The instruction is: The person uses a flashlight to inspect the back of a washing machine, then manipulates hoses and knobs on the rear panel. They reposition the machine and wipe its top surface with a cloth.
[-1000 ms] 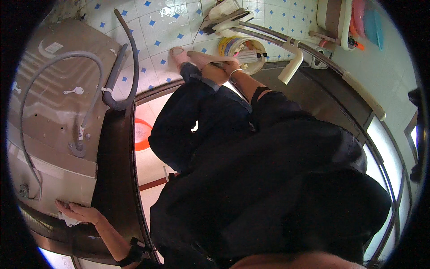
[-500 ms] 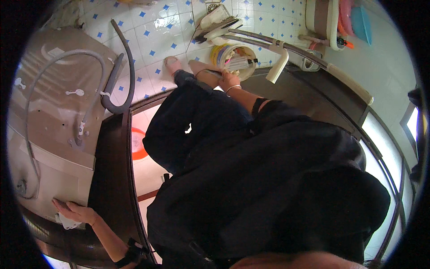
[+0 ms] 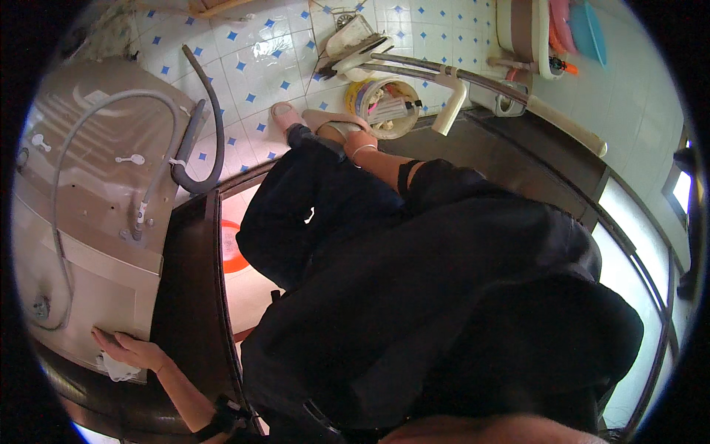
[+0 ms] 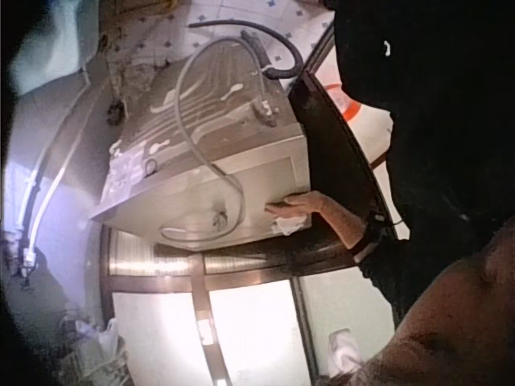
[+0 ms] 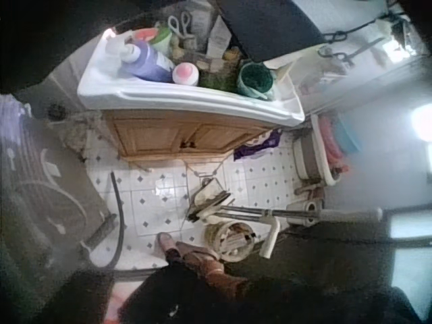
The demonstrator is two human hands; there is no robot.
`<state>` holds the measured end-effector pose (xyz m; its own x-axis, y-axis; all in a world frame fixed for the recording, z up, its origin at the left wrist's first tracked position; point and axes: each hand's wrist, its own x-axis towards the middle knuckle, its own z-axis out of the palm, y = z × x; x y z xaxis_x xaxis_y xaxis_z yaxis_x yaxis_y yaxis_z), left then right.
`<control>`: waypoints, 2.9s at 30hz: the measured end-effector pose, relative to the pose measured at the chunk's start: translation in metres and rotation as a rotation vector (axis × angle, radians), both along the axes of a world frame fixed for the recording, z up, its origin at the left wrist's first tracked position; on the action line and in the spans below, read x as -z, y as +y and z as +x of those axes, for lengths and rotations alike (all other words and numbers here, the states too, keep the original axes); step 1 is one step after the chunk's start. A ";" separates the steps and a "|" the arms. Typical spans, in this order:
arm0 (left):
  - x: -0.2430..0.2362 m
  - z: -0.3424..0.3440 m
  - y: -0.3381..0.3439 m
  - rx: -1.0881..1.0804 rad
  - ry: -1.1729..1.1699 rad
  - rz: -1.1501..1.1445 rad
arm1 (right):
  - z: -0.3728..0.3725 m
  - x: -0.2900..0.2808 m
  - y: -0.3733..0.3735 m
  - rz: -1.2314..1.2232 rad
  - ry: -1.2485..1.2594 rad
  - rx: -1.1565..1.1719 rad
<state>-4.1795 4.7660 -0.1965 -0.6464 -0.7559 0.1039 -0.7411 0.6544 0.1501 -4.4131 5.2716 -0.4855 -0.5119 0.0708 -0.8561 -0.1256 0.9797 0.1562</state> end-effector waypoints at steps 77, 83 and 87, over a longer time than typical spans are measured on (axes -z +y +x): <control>-0.012 0.022 -0.002 -0.027 0.320 -0.055 | -0.056 -0.323 -0.269 -1.562 0.437 -0.812; -0.040 0.110 -0.047 -0.728 0.512 -0.037 | -0.023 -0.321 -0.275 -1.610 0.043 -0.755; -0.042 0.176 -0.094 -1.213 0.420 0.053 | -0.009 -0.280 -0.279 -1.239 -0.439 -0.209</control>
<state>-4.0037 4.6719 -0.1545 0.5293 -0.8444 0.0829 -0.7453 -0.4161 0.5210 -4.4222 4.9926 -0.2056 -0.0840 -0.9155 -0.3935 -0.1006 0.4006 -0.9107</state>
